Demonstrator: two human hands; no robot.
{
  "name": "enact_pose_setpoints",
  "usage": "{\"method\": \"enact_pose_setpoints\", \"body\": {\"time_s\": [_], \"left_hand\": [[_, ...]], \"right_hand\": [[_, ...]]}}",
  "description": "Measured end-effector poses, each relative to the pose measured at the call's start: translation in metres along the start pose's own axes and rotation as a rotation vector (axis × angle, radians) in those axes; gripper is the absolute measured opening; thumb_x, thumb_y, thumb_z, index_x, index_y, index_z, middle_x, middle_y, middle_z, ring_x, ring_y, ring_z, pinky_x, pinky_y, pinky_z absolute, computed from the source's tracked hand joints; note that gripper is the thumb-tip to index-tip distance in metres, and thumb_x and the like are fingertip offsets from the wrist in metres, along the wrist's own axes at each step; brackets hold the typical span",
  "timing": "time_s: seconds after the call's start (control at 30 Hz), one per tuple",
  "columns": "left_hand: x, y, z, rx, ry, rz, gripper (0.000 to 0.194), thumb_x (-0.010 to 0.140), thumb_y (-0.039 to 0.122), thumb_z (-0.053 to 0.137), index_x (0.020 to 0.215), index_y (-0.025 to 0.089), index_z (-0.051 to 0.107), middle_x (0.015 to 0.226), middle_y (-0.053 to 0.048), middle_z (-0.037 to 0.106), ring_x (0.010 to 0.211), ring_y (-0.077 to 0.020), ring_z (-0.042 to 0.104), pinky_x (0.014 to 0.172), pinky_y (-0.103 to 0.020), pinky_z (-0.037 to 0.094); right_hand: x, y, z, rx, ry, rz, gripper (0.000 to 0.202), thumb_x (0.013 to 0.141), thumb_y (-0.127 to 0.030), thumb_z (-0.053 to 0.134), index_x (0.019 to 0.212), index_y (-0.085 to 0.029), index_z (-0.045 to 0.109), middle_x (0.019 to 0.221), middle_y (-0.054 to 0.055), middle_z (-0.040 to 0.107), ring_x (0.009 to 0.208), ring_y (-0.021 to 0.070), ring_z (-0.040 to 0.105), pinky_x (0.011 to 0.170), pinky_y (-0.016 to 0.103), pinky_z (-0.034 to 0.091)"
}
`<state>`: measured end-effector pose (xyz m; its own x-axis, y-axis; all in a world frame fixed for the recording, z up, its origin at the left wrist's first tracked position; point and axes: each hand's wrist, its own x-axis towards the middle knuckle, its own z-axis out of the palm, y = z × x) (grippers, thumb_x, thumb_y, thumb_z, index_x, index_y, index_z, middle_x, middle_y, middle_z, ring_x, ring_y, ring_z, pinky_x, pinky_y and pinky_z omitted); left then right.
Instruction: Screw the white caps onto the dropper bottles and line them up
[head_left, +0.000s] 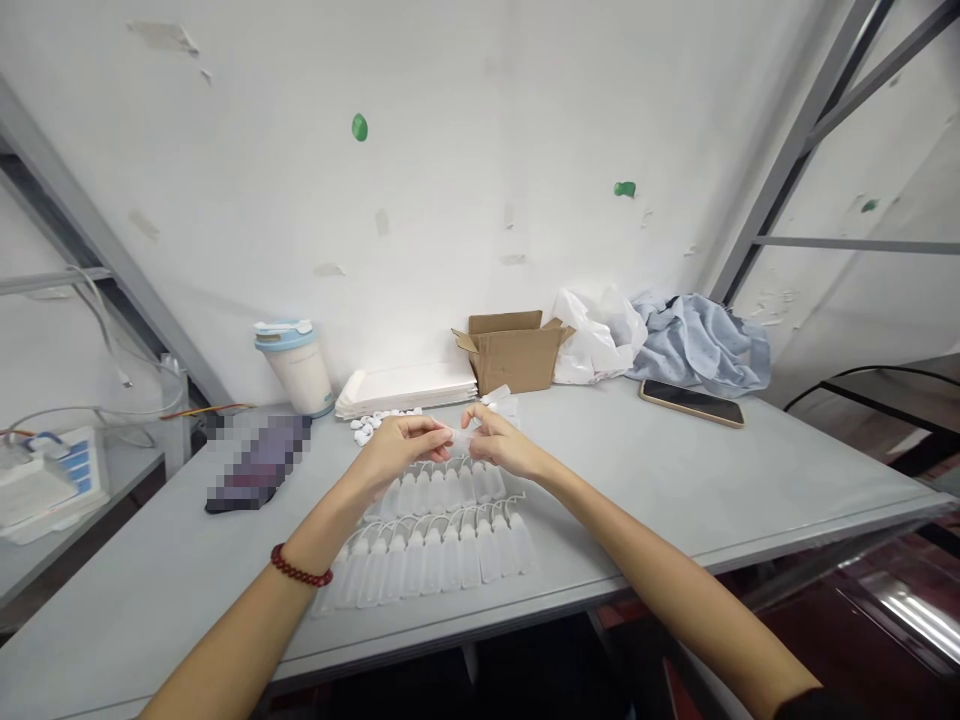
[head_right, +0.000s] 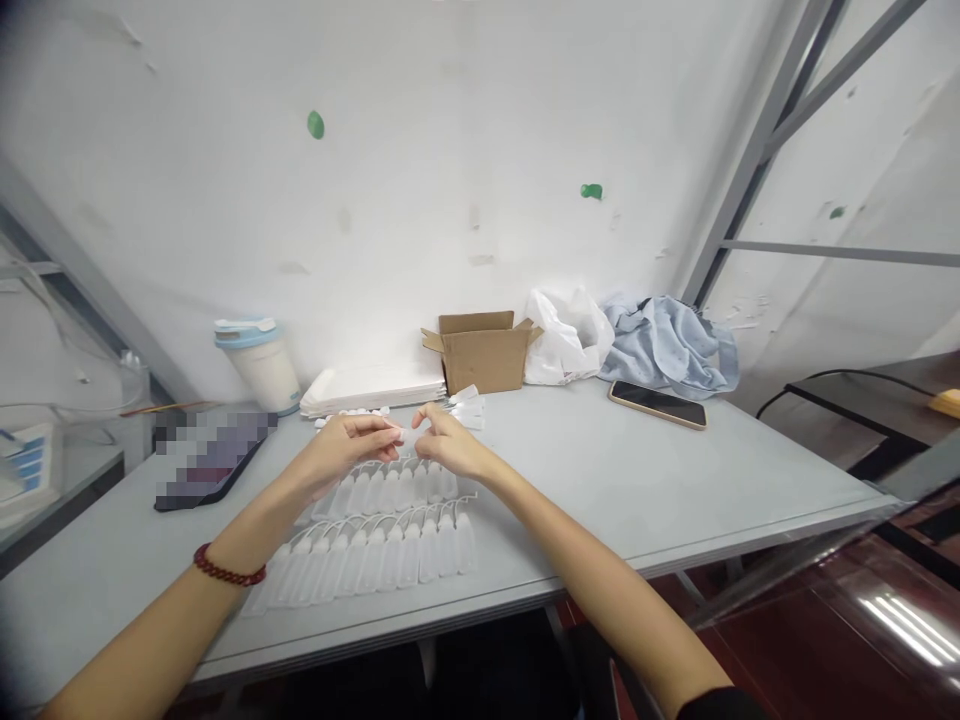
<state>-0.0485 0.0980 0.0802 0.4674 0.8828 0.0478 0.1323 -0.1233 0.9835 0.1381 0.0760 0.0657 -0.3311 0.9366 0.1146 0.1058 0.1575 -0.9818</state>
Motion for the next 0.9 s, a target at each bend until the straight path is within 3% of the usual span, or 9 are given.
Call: {"method": "enact_pose_setpoints", "body": {"time_s": [0.13, 0.33, 0.6, 0.73, 0.8, 0.9], "left_hand": [[-0.006, 0.006, 0.003, 0.083, -0.045, 0.088, 0.023, 0.071, 0.037, 0.074, 0.076, 0.015, 0.073, 0.069, -0.006, 0.069, 0.062, -0.0179, 0.064, 0.062, -0.029, 0.053], [-0.015, 0.016, 0.008, 0.296, 0.061, 0.339, 0.012, 0.069, 0.028, 0.073, 0.075, 0.017, 0.076, 0.081, -0.008, 0.071, 0.071, -0.0206, 0.065, 0.065, -0.029, 0.052], [-0.014, 0.017, 0.007, 0.024, -0.046, 0.101, 0.022, 0.072, 0.038, 0.073, 0.074, 0.016, 0.075, 0.077, -0.008, 0.073, 0.077, -0.0234, 0.069, 0.073, -0.032, 0.055], [-0.013, 0.014, 0.008, -0.032, -0.134, -0.058, 0.034, 0.075, 0.047, 0.069, 0.067, 0.014, 0.071, 0.066, -0.01, 0.071, 0.063, -0.0206, 0.069, 0.062, -0.029, 0.054], [-0.014, 0.013, 0.009, 0.001, -0.159, -0.055, 0.038, 0.075, 0.049, 0.068, 0.06, 0.014, 0.067, 0.055, -0.007, 0.066, 0.053, -0.0189, 0.065, 0.053, -0.028, 0.051], [-0.017, 0.014, 0.014, 0.136, -0.1, 0.095, 0.027, 0.076, 0.041, 0.068, 0.068, 0.016, 0.069, 0.057, -0.005, 0.066, 0.054, -0.018, 0.063, 0.055, -0.028, 0.05]], "right_hand": [[0.0, -0.001, 0.001, 0.068, -0.023, 0.027, 0.033, 0.054, -0.018, 0.045, 0.086, -0.023, 0.039, 0.043, -0.012, 0.044, 0.039, 0.0079, 0.028, 0.04, 0.019, 0.02], [-0.003, -0.008, 0.0, 0.287, -0.146, 0.124, 0.037, 0.048, -0.014, 0.042, 0.083, -0.025, 0.035, 0.039, -0.016, 0.024, 0.038, 0.0055, 0.01, 0.041, 0.018, 0.008], [-0.004, -0.007, -0.001, 0.288, -0.167, 0.081, 0.038, 0.049, -0.011, 0.043, 0.084, -0.025, 0.037, 0.041, -0.016, 0.025, 0.039, 0.0053, 0.011, 0.041, 0.018, 0.008], [-0.004, -0.007, -0.003, 0.284, -0.205, 0.046, 0.036, 0.051, -0.012, 0.042, 0.084, -0.025, 0.037, 0.041, -0.015, 0.024, 0.039, 0.0056, 0.011, 0.04, 0.018, 0.009], [-0.004, -0.008, -0.004, 0.28, -0.24, 0.062, 0.035, 0.051, -0.012, 0.043, 0.083, -0.025, 0.037, 0.041, -0.015, 0.024, 0.039, 0.0055, 0.01, 0.04, 0.018, 0.009], [-0.005, -0.009, -0.007, 0.309, -0.257, 0.113, 0.035, 0.051, -0.012, 0.044, 0.082, -0.025, 0.038, 0.04, -0.015, 0.023, 0.038, 0.0055, 0.01, 0.041, 0.018, 0.008]]}}
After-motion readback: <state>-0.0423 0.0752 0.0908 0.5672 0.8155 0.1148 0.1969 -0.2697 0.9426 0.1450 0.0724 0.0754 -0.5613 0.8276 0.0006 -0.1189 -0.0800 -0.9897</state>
